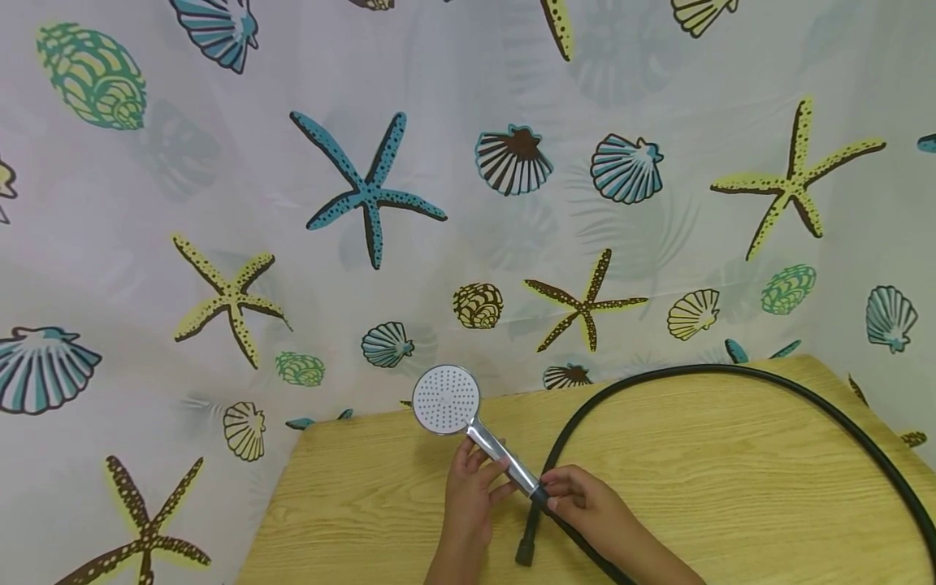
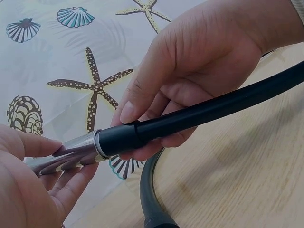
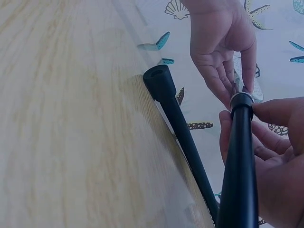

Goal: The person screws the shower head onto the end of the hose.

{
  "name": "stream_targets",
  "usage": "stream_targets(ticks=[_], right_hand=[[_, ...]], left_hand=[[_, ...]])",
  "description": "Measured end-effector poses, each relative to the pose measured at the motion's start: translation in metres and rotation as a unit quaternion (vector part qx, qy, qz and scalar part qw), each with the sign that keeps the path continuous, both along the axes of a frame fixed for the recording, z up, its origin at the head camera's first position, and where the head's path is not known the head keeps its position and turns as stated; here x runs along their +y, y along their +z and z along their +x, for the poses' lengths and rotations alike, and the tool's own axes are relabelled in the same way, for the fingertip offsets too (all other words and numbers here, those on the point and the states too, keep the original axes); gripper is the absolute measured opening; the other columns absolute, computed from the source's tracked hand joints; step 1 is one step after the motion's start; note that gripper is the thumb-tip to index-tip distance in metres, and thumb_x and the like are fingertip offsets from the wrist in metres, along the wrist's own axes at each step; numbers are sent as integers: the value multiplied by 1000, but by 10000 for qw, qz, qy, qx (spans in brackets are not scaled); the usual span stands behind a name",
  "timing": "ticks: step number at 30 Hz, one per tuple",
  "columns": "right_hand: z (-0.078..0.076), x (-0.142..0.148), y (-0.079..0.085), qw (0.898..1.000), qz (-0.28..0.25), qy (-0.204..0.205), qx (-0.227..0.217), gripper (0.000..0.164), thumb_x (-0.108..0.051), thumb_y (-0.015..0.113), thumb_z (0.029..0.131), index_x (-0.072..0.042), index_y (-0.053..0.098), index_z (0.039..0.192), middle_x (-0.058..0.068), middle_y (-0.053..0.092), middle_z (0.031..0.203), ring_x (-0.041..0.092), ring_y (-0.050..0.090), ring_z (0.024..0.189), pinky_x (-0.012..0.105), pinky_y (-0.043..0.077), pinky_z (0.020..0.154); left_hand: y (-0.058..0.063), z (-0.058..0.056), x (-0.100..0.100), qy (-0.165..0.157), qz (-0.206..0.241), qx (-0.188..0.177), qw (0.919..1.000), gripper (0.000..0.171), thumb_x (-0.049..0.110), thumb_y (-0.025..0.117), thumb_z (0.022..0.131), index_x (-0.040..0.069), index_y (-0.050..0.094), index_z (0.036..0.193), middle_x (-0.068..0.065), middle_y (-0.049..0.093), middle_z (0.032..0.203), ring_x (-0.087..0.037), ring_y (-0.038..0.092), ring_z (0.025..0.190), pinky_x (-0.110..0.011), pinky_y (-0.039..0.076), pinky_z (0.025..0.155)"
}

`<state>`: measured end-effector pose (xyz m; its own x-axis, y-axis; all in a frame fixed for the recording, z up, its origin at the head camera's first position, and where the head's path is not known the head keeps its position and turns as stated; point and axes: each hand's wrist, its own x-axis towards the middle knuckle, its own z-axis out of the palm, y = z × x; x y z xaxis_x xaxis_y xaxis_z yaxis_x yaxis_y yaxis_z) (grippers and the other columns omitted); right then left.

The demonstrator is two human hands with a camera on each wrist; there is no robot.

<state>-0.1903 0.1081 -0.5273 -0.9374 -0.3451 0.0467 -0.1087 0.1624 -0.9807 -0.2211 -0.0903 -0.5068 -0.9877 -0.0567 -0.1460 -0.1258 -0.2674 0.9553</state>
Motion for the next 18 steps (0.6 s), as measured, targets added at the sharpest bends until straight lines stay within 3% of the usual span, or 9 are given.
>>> stream_targets(ticks=[3, 9, 14, 18], right_hand=[[1, -1, 1, 9999, -48, -84, -76, 37, -24, 65, 99, -5, 58, 131, 12, 67, 125, 27, 66, 114, 32, 61, 93], [2, -3, 3, 9987, 372, -328, 88, 36, -27, 71, 95, -9, 63, 125, 8, 67, 120, 21, 64, 107, 38, 59, 91], [3, -4, 4, 9983, 390, -409, 139, 38, -26, 72, 93, -8, 62, 125, 9, 65, 121, 21, 62, 107, 24, 57, 86], [1, -6, 4, 9987, 372, -350, 90, 41, -24, 73, 93, -7, 61, 128, 9, 65, 120, 21, 60, 105, 21, 54, 84]], left_hand=[[0, 0, 0, 15, 25, -1, 10000, 70, 1, 67, 91, 9, 37, 153, -22, 54, 144, -16, 70, 101, -38, 65, 84], [0, 1, 0, 27, 53, 1, 10000, 70, 1, 67, 91, 9, 37, 153, -23, 54, 144, -17, 70, 102, -40, 65, 85], [0, 3, 1, 40, 80, -10, 10000, 70, 2, 68, 91, 9, 36, 153, -23, 53, 144, -17, 69, 104, -41, 64, 87], [0, 3, 0, 43, 126, -23, 9999, 71, 3, 68, 91, 10, 36, 154, -23, 53, 145, -17, 69, 105, -41, 64, 88]])
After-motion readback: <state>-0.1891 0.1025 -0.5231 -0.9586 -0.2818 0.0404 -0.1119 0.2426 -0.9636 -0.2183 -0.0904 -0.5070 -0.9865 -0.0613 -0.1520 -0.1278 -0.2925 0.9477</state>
